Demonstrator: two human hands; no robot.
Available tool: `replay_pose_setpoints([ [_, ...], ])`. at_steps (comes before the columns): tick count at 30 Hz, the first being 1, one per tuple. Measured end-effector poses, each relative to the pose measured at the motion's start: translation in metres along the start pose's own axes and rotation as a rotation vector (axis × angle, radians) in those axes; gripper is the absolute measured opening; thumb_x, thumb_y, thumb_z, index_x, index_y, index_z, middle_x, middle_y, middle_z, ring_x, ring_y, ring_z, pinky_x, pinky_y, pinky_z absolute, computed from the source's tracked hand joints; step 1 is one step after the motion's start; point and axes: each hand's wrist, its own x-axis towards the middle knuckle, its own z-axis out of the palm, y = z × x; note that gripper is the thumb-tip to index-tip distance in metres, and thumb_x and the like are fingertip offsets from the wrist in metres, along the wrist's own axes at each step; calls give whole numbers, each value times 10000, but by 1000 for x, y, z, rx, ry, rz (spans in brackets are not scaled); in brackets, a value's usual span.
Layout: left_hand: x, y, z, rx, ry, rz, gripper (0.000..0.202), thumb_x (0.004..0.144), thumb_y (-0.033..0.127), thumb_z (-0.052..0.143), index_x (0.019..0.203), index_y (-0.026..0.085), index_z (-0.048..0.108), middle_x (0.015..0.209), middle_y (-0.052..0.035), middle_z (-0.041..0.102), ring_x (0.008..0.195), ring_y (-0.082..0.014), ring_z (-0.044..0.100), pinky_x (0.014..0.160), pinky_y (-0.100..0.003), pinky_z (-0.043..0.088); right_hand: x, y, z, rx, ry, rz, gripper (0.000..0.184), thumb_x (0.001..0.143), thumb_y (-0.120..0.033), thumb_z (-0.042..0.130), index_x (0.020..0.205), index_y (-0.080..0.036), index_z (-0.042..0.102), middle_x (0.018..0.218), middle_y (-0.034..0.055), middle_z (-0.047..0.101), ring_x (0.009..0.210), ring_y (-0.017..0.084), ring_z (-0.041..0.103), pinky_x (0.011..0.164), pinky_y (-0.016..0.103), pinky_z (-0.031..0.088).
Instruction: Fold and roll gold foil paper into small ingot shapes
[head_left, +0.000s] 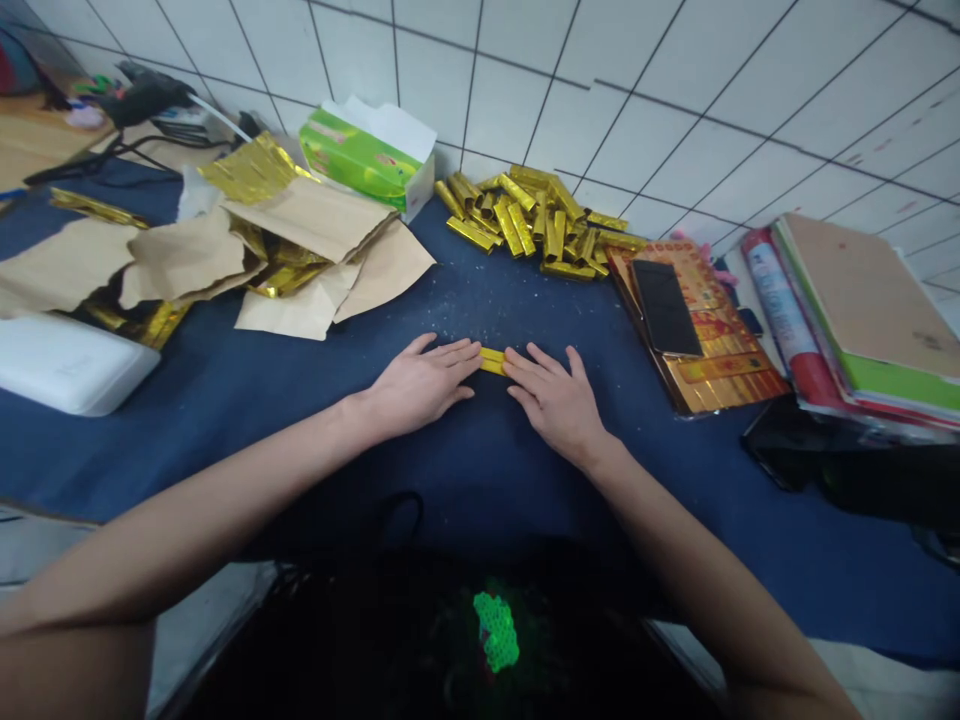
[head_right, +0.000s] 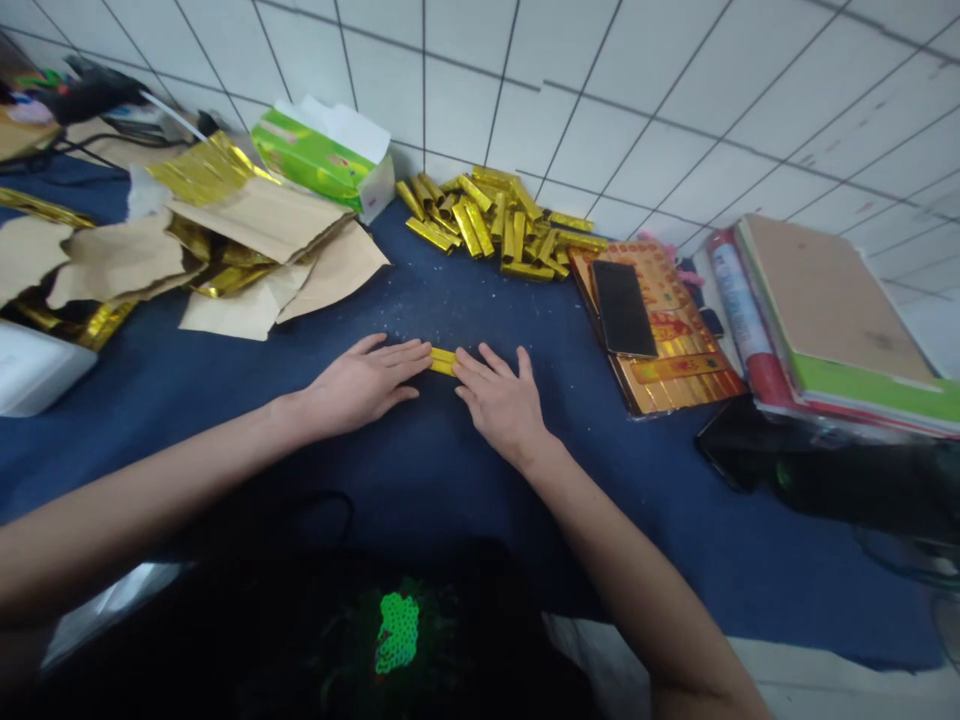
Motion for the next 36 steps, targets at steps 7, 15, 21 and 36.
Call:
replay_pose_setpoints([
  [7,18,-7,-3,-23,86,13,200,864,234,470,980,173,621,1131,-51,632,1019,-174,576,898,-329,334,10,7,3,56,99,21,221,879,-264,453,975,-249,651,1149,-17,631,1118,210,540,1029,499,227],
  [15,25,-5,-3,-71,129,-19,188,865,174,445,888,149,630,957,-50,664,926,-175,567,814,-314,381,14,6,2,65,128,43,242,881,-251,431,919,-236,670,1095,-20,664,1038,201,571,1009,434,281],
  [21,34,-8,-6,-175,101,-125,192,838,171,459,837,144,649,891,-58,623,845,-172,537,780,-308,429,21,5,0,192,142,66,278,875,-242,405,830,-214,677,1034,20,681,974,202,564,900,380,391],
  [36,57,-23,-23,-274,-131,-194,146,736,224,568,799,192,695,757,-16,643,690,-141,573,645,-266,442,41,16,-10,183,-23,211,191,815,-265,498,742,-222,668,854,24,640,804,207,542,725,345,428],
])
